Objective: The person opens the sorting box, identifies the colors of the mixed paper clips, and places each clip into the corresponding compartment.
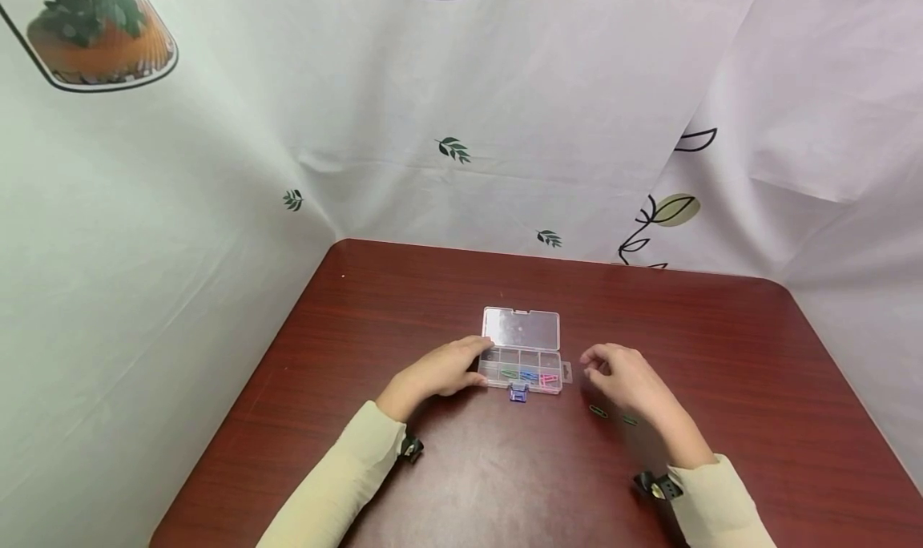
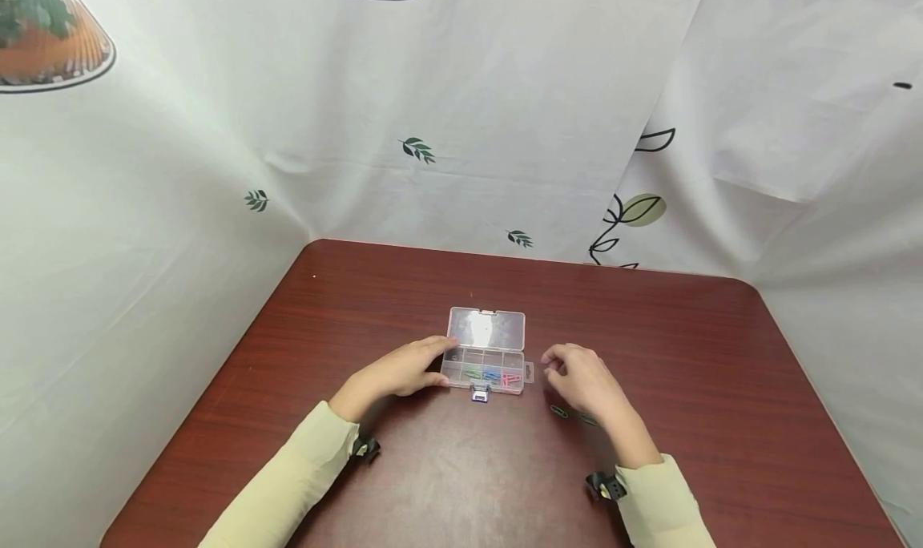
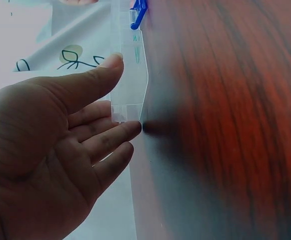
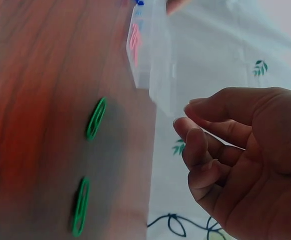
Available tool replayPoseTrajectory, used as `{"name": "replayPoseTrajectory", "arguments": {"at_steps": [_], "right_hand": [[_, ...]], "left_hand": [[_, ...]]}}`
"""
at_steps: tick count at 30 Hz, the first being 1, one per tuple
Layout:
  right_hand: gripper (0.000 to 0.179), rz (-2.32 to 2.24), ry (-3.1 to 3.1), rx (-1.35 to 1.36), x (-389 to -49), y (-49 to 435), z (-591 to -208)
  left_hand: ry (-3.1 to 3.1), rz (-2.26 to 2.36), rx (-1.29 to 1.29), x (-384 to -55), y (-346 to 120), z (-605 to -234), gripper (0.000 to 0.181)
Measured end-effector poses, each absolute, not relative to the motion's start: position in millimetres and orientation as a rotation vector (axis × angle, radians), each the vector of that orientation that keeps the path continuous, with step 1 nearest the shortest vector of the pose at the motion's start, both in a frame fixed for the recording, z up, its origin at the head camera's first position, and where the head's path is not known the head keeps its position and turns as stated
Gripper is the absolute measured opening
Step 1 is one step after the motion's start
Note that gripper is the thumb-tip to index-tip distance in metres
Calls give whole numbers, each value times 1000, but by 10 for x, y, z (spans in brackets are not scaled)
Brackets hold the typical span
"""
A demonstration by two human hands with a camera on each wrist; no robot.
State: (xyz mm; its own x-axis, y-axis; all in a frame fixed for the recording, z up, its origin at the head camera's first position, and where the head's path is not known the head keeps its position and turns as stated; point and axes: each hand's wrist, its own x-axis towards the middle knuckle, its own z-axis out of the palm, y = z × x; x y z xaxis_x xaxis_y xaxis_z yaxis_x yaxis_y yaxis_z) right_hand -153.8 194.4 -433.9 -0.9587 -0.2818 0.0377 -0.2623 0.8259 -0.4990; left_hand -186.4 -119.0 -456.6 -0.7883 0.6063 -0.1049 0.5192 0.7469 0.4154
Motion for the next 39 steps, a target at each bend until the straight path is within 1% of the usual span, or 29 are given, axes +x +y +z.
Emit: {"name": "replayPoseTrajectory", "arguments": {"at_steps": [6,19,30,39], "right_hand": [[10,-796,2993,-462,-1446,2093,-4395],[12,-773,2973,-405,-1259,2358,-4474],[18,-694,2968,-422,-1092,2492,-4565],[21,-642,2958,-477,-1052,2557,-4589]], "left_hand": [[2714,528,880,-1866,-1192,-4576,63],[2720,542,895,-1871,-1188,-4566,63],[2718,525,877,-1858,-1189,-4564,63],[2729,536,897,-1862,-1192,-4580,62]]}}
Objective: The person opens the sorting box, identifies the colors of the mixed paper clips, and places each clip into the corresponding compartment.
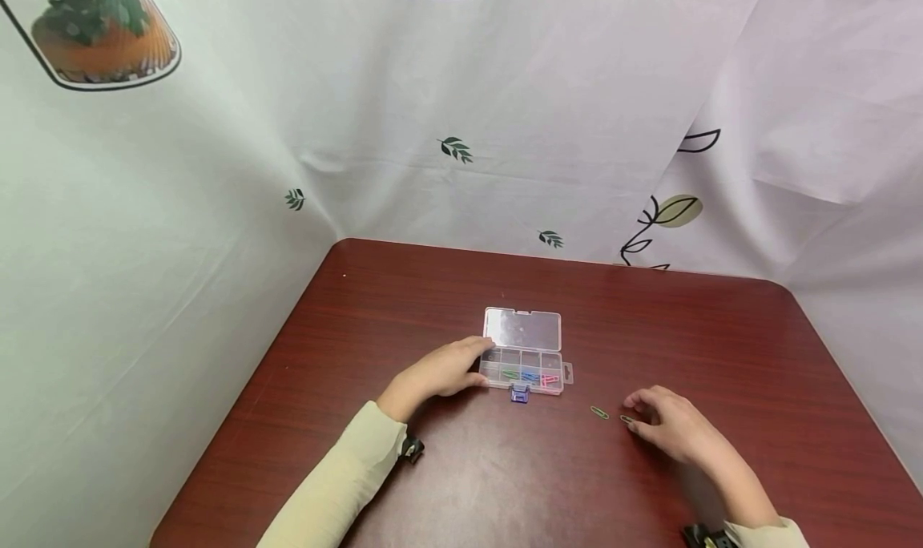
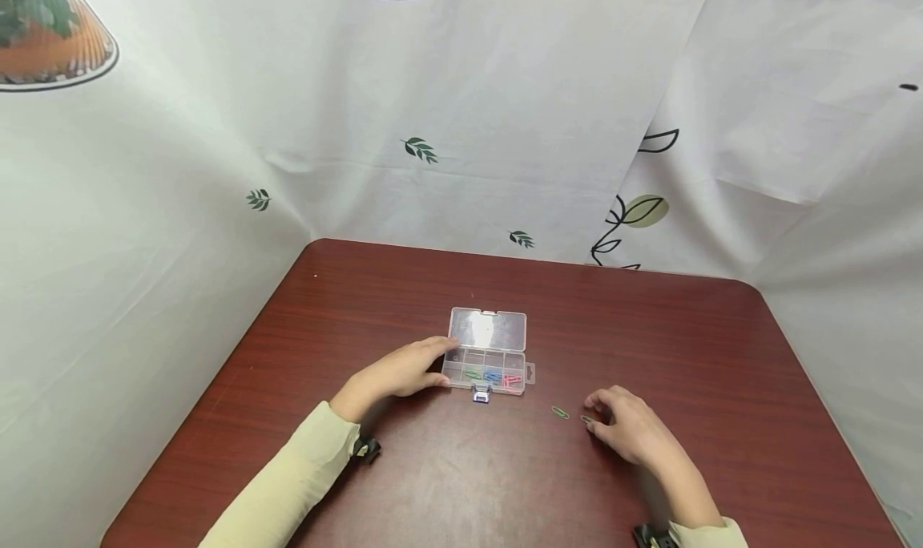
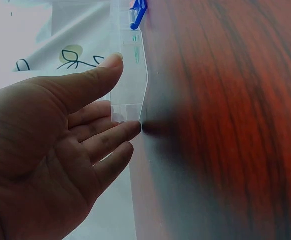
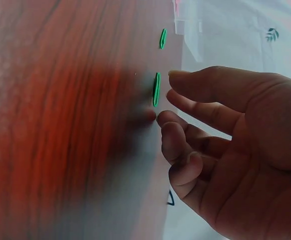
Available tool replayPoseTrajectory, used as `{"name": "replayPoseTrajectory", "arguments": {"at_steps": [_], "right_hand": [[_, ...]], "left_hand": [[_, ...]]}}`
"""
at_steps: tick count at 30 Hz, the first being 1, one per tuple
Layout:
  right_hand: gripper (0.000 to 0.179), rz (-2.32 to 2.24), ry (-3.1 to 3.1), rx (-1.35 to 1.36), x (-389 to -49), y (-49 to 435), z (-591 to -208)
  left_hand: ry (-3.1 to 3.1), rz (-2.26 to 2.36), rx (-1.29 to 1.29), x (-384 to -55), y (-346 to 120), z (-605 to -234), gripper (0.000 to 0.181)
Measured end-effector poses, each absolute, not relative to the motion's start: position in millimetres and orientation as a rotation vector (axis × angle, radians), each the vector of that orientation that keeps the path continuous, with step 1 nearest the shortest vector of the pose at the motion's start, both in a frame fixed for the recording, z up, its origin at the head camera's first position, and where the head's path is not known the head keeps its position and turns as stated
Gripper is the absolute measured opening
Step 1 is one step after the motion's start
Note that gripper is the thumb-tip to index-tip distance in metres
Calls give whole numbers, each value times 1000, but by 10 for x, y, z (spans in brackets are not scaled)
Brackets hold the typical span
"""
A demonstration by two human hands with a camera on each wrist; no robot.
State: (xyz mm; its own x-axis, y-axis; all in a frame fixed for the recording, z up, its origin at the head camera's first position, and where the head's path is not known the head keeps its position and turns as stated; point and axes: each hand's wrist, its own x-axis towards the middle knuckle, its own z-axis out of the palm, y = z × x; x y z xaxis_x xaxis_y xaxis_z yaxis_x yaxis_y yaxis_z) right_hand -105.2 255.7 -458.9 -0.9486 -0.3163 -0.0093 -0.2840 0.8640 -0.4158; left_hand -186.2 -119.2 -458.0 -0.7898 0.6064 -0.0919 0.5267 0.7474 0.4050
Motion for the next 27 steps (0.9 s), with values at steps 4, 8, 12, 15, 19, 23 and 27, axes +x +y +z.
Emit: {"name": "replayPoseTrajectory", "arguments": {"at_steps": [4,8,12,15,19,23,27], "right_hand": [[21,-639,2957,-490,-1047,2571,-4611],[21,-649,2960,-478,-1039,2569,-4636],[22,-655,2960,-470,-1042,2564,-4661],[21,-655,2958,-461,-1054,2562,-4677],[21,-656,2966,-443,-1069,2551,-4683],[19,-648,2952,-429,-1088,2540,-4678],[16,-638,2905,-385,-1107,2529,-4659]], "left_hand": [[2730,537,911,-1873,-1192,-4591,61],[2730,542,913,-1868,-1196,-4584,61],[2725,542,904,-1860,-1198,-4574,62],[2723,539,902,-1859,-1195,-4574,62],[2724,541,901,-1864,-1190,-4580,61],[2720,547,897,-1869,-1188,-4584,61],[2720,544,897,-1867,-1189,-4581,61]]}}
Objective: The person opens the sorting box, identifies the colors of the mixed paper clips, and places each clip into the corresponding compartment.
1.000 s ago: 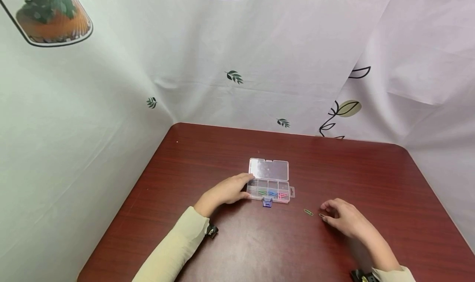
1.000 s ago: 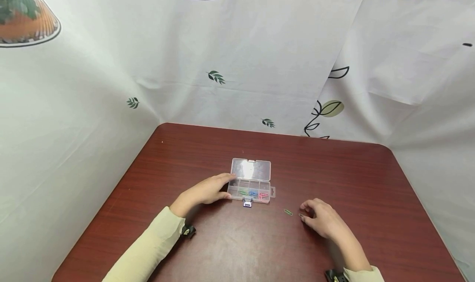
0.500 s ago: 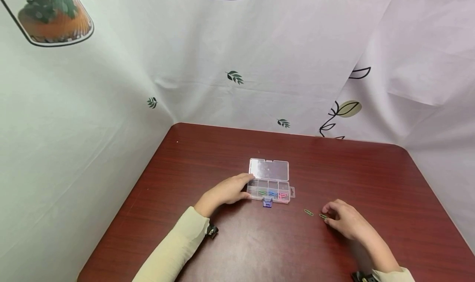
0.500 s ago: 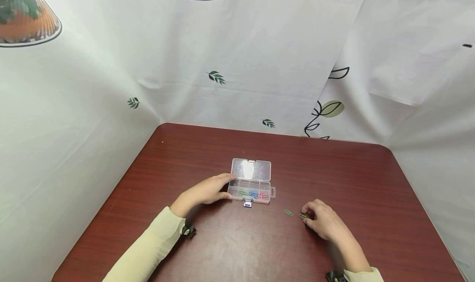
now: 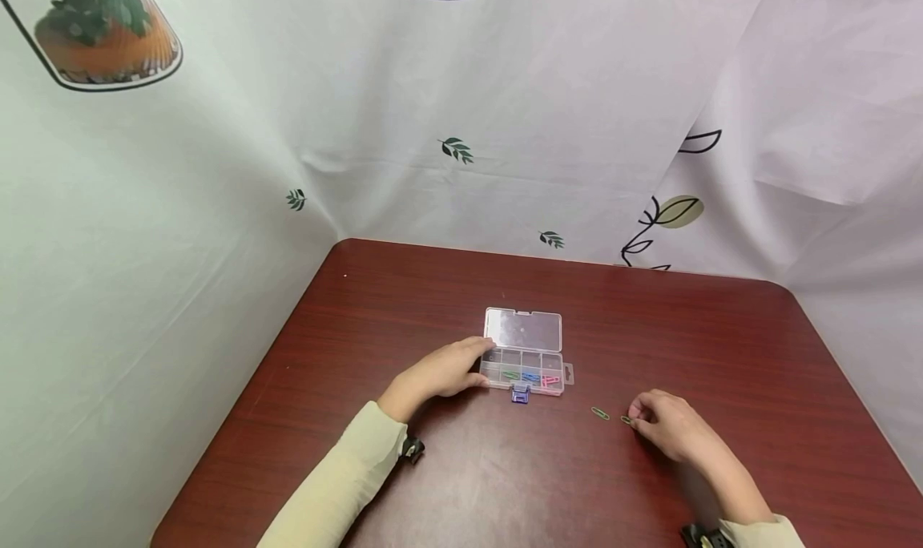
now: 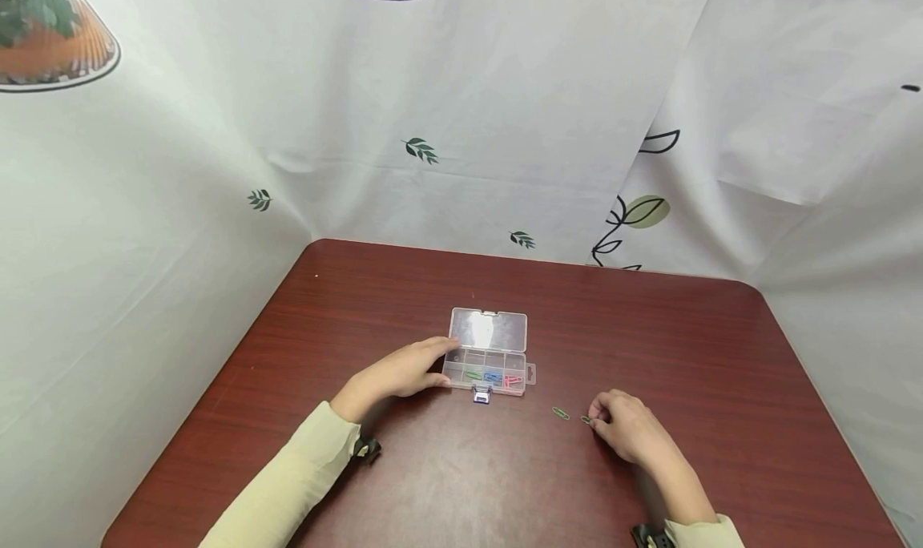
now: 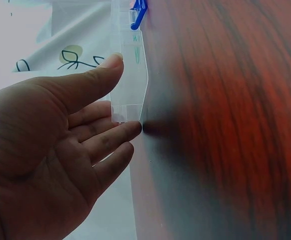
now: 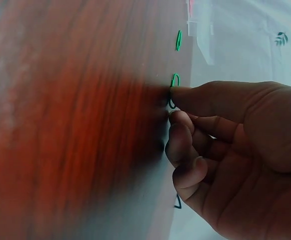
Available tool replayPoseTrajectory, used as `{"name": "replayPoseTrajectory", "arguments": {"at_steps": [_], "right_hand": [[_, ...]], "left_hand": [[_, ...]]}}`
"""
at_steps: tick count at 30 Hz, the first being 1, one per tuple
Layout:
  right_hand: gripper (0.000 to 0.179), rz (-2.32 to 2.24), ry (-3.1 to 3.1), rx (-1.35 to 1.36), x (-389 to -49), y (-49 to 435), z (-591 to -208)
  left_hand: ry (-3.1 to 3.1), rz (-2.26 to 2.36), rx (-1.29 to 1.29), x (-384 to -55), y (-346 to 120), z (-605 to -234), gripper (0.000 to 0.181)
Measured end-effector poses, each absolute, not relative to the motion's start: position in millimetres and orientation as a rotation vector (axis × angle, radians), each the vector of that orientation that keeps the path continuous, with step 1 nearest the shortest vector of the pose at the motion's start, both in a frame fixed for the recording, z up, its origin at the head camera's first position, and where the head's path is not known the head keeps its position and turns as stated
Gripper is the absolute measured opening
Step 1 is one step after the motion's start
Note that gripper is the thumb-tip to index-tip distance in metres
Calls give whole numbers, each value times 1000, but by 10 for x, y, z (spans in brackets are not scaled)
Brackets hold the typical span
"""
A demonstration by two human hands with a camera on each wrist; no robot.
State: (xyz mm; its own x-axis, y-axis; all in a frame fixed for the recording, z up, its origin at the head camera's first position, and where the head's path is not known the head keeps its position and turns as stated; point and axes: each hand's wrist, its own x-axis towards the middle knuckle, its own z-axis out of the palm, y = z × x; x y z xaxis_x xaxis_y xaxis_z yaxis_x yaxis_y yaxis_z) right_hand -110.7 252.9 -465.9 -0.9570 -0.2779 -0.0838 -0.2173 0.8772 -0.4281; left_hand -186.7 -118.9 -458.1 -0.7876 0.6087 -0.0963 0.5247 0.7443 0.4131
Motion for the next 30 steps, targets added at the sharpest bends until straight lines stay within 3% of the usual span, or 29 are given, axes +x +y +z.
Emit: {"name": "replayPoseTrajectory", "arguments": {"at_steps": [30], "right_hand": [[5,-645,3003,-440,-1248,2346,-4430]], "left_hand": [[2722,526,880,-1853,-1186,-4558,61]]}}
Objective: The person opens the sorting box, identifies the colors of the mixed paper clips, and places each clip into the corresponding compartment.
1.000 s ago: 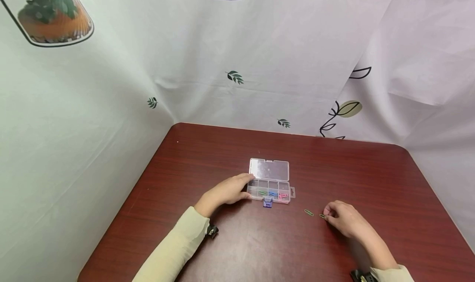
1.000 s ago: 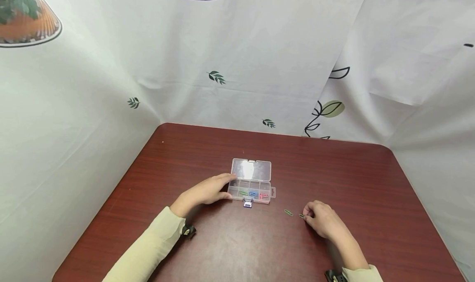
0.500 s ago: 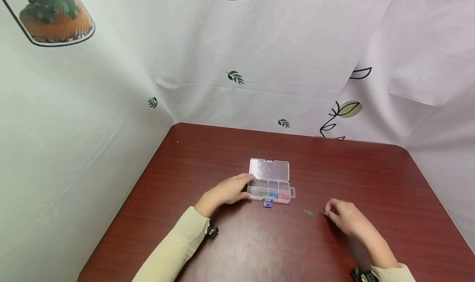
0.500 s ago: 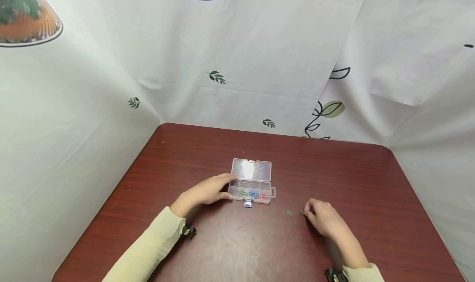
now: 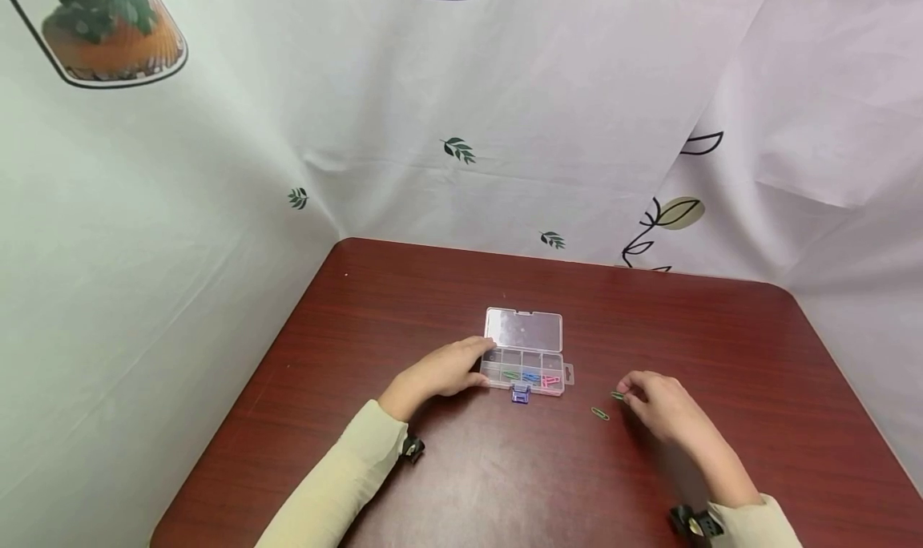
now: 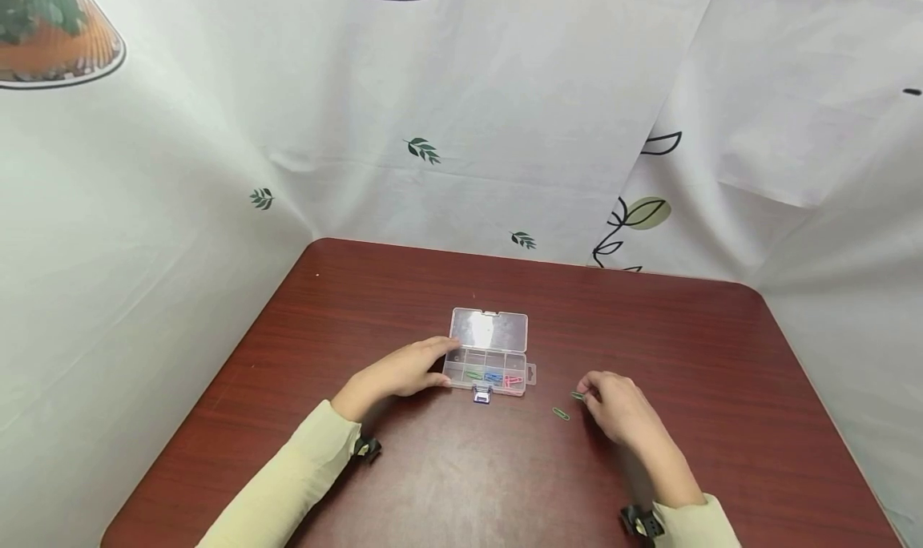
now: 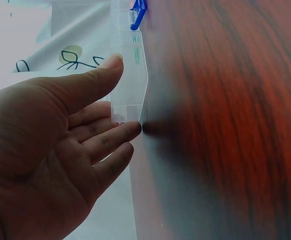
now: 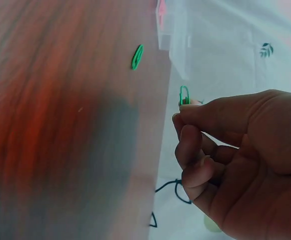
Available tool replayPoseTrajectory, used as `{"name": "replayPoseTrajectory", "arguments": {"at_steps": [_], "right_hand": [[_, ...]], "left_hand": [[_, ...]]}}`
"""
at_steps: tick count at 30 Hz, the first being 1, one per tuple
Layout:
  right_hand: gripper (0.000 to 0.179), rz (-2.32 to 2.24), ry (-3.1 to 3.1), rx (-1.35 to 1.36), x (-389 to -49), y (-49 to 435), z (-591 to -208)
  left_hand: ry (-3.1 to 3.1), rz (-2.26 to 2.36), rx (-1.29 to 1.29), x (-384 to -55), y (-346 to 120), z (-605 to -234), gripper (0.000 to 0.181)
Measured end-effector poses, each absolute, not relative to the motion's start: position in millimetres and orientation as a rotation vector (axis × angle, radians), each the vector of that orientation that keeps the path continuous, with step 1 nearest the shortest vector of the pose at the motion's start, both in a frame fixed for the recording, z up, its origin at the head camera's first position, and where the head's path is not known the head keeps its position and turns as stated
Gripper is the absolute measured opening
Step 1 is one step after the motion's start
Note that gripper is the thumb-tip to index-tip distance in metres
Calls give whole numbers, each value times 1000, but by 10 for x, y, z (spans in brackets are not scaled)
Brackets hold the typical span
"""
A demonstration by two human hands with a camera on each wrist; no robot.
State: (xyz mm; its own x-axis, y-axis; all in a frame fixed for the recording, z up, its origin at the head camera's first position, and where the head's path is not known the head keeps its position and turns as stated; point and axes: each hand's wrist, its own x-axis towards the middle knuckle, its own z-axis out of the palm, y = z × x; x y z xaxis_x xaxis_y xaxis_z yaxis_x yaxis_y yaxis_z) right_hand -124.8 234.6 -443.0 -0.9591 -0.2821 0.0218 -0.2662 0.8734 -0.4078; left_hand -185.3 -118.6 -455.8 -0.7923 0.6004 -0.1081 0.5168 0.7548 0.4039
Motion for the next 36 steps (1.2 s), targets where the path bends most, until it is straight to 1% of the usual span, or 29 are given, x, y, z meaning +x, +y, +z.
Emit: {"name": "replayPoseTrajectory", "arguments": {"at_steps": [7,17,25,36], "right_hand": [[12,-691,3030,-460,-1287,2218,-4375],[4,-720,3011,-498,-1366,2042,-4342],[7,-741,2979,-455,-1397,1880,-4298],[7,-752,3003,-526,-1451,1698,-4285]], "left_hand": [[2720,520,876,-1853,-1185,-4555,62],[2723,525,875,-1847,-1192,-4565,61],[2720,525,870,-1859,-1188,-4571,61],[2717,531,864,-1851,-1185,-4557,61]]}}
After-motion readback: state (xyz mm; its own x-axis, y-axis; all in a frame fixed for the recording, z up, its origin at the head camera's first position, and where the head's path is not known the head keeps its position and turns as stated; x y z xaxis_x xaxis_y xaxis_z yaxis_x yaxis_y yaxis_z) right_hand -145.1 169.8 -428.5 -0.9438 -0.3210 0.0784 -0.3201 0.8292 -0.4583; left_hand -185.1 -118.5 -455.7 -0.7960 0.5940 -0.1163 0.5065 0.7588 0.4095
